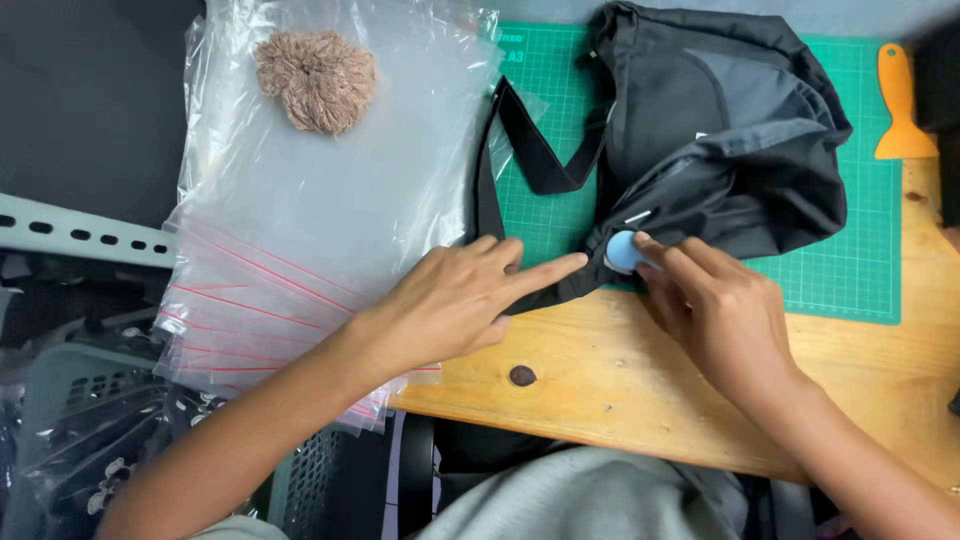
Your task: The person uses a small brush to clean the exterior and interior of a black shoulder bag on a green cutting mat. They then attach a bear-shaped keychain to the bag's zipper and place a fluffy pom-pom into a clear plastic bag.
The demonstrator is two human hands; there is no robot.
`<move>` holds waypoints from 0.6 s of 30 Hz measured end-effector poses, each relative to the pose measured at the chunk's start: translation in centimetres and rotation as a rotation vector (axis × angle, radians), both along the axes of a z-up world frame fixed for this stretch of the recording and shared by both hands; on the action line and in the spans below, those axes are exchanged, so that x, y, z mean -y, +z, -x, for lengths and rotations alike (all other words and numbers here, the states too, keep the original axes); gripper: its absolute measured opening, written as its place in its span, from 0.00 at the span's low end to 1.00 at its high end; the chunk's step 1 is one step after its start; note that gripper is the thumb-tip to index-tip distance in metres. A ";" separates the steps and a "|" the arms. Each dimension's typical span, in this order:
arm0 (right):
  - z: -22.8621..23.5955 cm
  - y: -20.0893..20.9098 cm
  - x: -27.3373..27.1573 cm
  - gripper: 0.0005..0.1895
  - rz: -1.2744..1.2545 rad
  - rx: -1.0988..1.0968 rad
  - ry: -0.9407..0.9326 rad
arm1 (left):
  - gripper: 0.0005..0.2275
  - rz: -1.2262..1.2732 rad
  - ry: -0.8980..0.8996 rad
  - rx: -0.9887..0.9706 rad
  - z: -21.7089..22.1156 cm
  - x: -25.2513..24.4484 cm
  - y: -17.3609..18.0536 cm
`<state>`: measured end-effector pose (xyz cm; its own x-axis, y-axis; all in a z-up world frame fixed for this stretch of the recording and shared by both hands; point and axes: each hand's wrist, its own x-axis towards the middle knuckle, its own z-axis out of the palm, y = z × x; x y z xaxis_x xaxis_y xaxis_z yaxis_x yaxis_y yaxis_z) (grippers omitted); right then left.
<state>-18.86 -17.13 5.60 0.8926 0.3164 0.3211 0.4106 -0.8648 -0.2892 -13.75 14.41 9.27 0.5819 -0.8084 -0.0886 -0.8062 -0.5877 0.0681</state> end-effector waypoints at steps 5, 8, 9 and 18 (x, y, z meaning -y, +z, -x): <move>-2.9 0.2 0.7 0.15 -0.144 -0.097 0.055 | 0.41 -0.077 0.048 -0.215 -0.1 1.5 0.8; -3.4 0.3 1.0 0.15 -0.211 -0.155 0.088 | 0.39 -0.021 0.064 -0.220 -0.7 1.9 0.4; -3.4 0.2 1.1 0.15 -0.215 -0.175 0.083 | 0.39 0.009 0.067 -0.229 -0.9 1.9 0.3; -1.6 2.6 -1.2 0.13 -0.263 0.032 0.142 | 0.43 0.134 -0.025 -0.044 -3.5 1.3 -1.5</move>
<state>-17.23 -15.92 8.20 0.8335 0.3395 0.4359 0.5345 -0.6954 -0.4804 -10.20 13.14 7.73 0.5595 -0.8288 -0.0038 -0.8148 -0.5509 0.1805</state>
